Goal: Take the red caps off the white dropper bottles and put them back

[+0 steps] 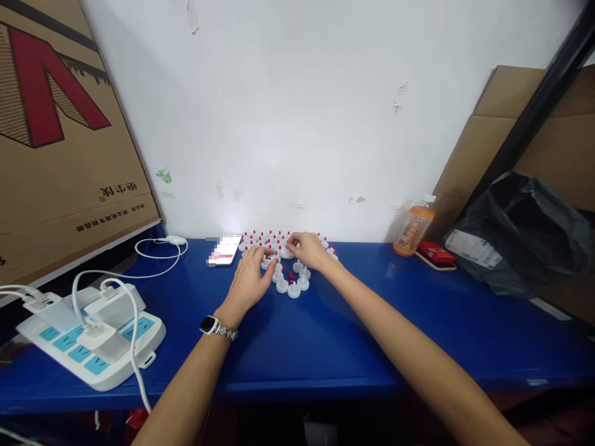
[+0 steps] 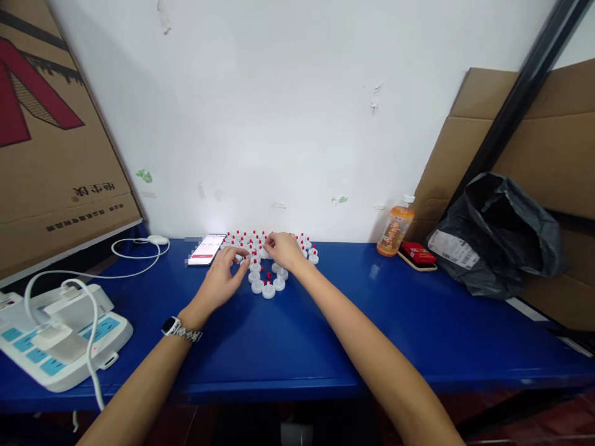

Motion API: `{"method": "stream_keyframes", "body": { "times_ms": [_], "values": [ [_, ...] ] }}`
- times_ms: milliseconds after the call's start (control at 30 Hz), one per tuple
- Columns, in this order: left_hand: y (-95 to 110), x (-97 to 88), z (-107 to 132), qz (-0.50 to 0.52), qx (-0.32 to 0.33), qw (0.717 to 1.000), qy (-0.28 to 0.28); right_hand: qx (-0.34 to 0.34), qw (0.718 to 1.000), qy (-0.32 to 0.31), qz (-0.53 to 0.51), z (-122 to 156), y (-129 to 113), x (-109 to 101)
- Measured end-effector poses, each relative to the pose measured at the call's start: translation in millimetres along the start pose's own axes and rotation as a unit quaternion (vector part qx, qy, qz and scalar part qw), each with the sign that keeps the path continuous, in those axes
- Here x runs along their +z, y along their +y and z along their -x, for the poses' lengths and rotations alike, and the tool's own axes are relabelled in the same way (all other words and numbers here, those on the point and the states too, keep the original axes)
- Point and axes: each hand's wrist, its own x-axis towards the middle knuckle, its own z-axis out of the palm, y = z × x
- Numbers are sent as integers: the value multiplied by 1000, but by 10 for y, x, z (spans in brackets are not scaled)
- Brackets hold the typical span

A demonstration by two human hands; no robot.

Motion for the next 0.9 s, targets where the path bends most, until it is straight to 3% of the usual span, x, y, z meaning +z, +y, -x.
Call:
{"method": "stream_keyframes", "body": {
  "times_ms": [133,233,367,467,667,800,900],
  "values": [
    [43,38,11,11,19,1000,-6,32,968,30,-245,215,-68,-38],
    [48,81,19,36,22,998,-37,35,951,18,-307,386,-151,-37],
    [70,93,25,45,45,997,-46,-16,984,12,-177,511,-265,-51],
    [100,60,23,29,76,996,-43,-44,989,6,-144,498,-292,-48],
    [16,-43,-10,13,54,998,6,74,987,45,-132,405,-127,-78],
    [-58,-29,-15,-3,46,999,-6,10,1000,-11,15,435,-79,-94],
    [-67,26,0,-9,44,998,-38,-6,998,-40,46,442,-97,-68]
  ]
}}
